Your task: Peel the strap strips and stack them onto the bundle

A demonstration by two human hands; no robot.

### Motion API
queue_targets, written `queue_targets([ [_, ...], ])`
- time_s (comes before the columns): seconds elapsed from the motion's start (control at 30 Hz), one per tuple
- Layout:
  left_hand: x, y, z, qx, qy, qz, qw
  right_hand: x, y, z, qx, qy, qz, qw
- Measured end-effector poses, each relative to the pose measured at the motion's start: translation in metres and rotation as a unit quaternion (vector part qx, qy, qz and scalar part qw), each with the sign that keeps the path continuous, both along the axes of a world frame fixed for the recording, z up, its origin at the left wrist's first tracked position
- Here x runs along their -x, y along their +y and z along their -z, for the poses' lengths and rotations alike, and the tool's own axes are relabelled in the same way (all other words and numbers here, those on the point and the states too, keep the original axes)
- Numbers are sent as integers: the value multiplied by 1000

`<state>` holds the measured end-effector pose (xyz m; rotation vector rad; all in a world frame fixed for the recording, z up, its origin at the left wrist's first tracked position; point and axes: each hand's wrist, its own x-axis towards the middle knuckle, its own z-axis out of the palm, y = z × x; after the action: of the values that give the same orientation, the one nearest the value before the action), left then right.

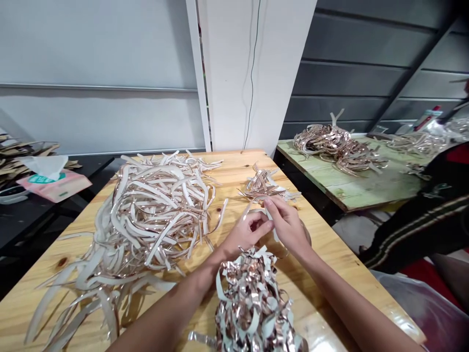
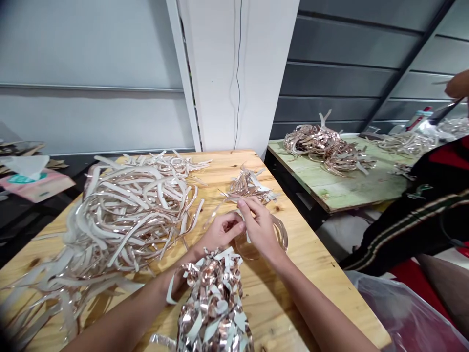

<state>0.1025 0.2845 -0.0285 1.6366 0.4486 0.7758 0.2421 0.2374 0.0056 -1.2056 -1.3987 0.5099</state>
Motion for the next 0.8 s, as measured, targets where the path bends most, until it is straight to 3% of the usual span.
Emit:
queue_targets([
  [0.07, 0, 1, -1, 29, -22, -14, 999, 0, 0, 0, 26, 8, -10, 1000],
  [0.17, 0, 3, -3, 39, -70, -123, 989, 0, 1, 4, 94, 42, -2, 995],
  [0.23, 2, 4, -5, 39, -89, -186, 978, 1, 2, 8, 134, 62, -31, 989],
  [0.3, 3, 5, -6, 36, -89, -209, 973, 2, 3, 11, 147, 77, -76, 983],
  [0.43, 3, 3, -5, 41, -91, -224, 970, 7, 1, 11, 151, 127, -134, 971],
  [0.63, -1, 2, -5, 112, -154, -164, 968, 12, 0, 12, 117, 138, -181, 967],
  [0.8, 1, 3, -5, 129, -143, -196, 962, 12, -1, 13, 111, 111, -196, 968],
])
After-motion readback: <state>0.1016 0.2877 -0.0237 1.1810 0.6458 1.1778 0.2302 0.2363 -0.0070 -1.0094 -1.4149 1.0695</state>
